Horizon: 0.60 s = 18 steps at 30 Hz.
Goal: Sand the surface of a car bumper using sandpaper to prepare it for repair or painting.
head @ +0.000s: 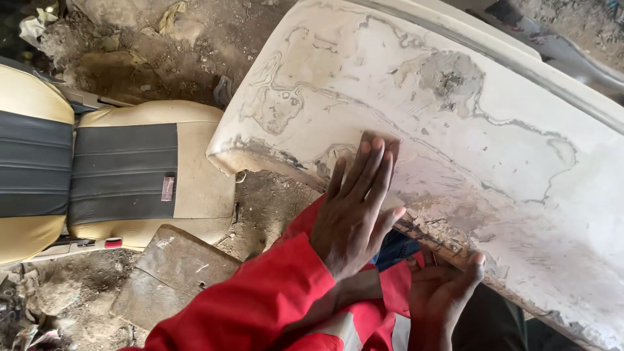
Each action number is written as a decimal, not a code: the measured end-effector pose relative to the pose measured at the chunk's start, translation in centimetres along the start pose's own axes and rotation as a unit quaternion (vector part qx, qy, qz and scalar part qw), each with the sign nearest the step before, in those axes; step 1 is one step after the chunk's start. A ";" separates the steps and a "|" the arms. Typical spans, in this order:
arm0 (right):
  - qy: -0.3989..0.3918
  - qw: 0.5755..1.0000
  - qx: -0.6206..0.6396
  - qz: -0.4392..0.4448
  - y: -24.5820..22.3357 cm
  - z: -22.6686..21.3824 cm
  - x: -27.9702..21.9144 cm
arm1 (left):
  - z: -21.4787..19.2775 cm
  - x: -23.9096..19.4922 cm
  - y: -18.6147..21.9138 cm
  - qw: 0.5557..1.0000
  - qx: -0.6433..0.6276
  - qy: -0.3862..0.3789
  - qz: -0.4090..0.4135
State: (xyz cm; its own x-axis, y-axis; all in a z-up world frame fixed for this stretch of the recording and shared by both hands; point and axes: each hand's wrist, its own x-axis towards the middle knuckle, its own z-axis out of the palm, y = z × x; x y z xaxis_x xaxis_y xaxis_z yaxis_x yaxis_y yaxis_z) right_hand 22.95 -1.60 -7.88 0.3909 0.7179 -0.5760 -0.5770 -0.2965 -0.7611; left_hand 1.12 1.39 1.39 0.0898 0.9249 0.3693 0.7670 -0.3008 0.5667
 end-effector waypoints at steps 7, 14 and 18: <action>-0.050 0.996 0.064 -0.038 1.4 -1.4 1.1 | 0.3 -1.9 1.2 0.997 -0.036 -0.044 -0.058; -0.065 0.997 0.017 -0.037 1.0 -1.3 1.1 | 0.4 -3.4 1.5 0.999 -0.033 0.010 -0.031; -0.024 0.999 0.028 -0.017 2.3 -2.9 2.5 | 0.3 -2.9 0.6 1.000 0.002 0.000 -0.031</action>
State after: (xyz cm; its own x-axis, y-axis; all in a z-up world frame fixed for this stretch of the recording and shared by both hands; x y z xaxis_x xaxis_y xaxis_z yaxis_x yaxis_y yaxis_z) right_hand 24.70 -2.31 -11.97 0.3764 0.7573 -0.5336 -0.6037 -0.2364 -0.7614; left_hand 1.48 -1.44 0.39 0.0407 0.9418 0.3336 0.7738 -0.2409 0.5858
